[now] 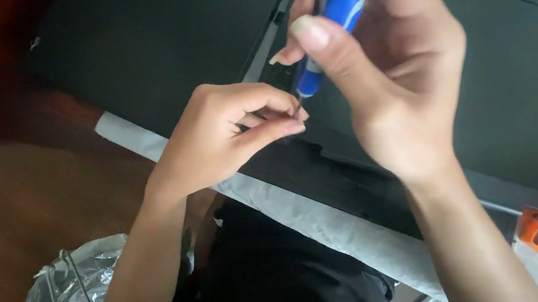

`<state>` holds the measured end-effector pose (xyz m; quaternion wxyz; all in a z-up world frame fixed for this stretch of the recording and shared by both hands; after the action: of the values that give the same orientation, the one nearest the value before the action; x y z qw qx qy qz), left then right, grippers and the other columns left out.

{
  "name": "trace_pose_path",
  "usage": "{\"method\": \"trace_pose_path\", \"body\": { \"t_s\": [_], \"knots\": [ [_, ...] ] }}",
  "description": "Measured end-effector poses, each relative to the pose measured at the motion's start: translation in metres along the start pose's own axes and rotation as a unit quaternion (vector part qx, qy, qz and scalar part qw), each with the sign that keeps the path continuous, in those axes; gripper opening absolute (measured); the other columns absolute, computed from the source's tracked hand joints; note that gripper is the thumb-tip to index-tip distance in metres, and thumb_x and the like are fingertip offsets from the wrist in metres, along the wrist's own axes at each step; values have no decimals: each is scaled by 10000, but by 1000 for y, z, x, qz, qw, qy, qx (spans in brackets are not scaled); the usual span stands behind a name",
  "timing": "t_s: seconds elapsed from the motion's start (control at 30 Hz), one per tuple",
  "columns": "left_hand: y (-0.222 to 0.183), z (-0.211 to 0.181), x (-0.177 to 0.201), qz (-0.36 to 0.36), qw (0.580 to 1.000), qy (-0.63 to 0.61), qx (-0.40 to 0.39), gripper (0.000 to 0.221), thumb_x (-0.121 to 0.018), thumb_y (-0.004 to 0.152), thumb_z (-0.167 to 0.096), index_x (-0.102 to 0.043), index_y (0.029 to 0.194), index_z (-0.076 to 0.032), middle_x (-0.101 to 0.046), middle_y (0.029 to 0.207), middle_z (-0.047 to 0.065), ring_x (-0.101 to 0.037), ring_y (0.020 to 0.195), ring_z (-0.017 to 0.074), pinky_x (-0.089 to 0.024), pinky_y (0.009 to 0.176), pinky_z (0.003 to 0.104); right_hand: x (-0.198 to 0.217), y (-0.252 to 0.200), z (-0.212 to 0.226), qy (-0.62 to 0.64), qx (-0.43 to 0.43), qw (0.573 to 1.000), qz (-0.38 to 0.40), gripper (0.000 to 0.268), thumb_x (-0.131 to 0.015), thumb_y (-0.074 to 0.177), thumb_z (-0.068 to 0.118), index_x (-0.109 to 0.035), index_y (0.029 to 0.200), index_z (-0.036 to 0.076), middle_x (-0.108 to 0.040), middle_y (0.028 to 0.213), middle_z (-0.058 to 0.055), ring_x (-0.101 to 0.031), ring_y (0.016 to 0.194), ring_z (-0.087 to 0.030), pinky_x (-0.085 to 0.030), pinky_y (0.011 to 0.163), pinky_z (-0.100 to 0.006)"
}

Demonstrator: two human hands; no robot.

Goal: Finalizing the assembly of a monitor by tightening screws and cleaning the screen surface.

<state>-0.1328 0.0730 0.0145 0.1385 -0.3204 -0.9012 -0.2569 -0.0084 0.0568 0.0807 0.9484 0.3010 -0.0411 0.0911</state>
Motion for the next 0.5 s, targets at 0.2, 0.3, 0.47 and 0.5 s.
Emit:
{"method": "trace_pose_path", "body": {
  "t_s": [0.2, 0.3, 0.47, 0.5],
  "knots": [
    [-7, 10, 2, 5, 1000, 3, 24, 119, -728, 945, -88, -726, 1041, -19, -788, 1018, 100, -813, 936, 238, -665, 873, 315, -7, -1, -11, -12, -39, 999, -19, 339, -617, 1145, 61, -482, 1454, 34, -575, 1108, -162, -655, 911, -240, -668, 911, -312],
    [-8, 12, 1, 7, 1000, 8, 8, 131, -725, 948, -88, -726, 1055, -13, -787, 1016, 106, -804, 943, 238, -666, 887, 337, -7, -4, -14, -13, -38, 999, -10, 354, -616, 1149, 63, -478, 1475, 45, -584, 1123, -170, -656, 917, -239, -658, 922, -307],
    [-8, 11, -1, 7, 1000, 19, 10, 119, -727, 946, -86, -722, 1040, -13, -786, 1007, 101, -802, 933, 229, -656, 887, 322, -9, -3, -13, -15, -48, 999, -9, 381, -611, 1140, 54, -467, 1492, 25, -589, 1099, -165, -664, 897, -235, -643, 896, -304],
    [-7, 11, -1, 4, 1000, 17, 20, 104, -730, 942, -84, -720, 1020, -15, -788, 992, 91, -803, 919, 222, -656, 885, 314, -9, -3, -13, -18, -49, 999, -9, 383, -610, 1142, 52, -466, 1496, 24, -595, 1088, -160, -670, 889, -230, -645, 890, -303]
  ]
}}
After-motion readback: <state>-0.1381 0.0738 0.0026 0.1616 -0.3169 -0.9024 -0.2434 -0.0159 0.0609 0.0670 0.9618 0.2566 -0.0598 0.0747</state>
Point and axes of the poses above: each hand's wrist, its own y-axis towards the middle knuckle, its own x-axis out of the back of the hand, z = x × y, the point moved 8 cm from there along y, towards the middle knuckle
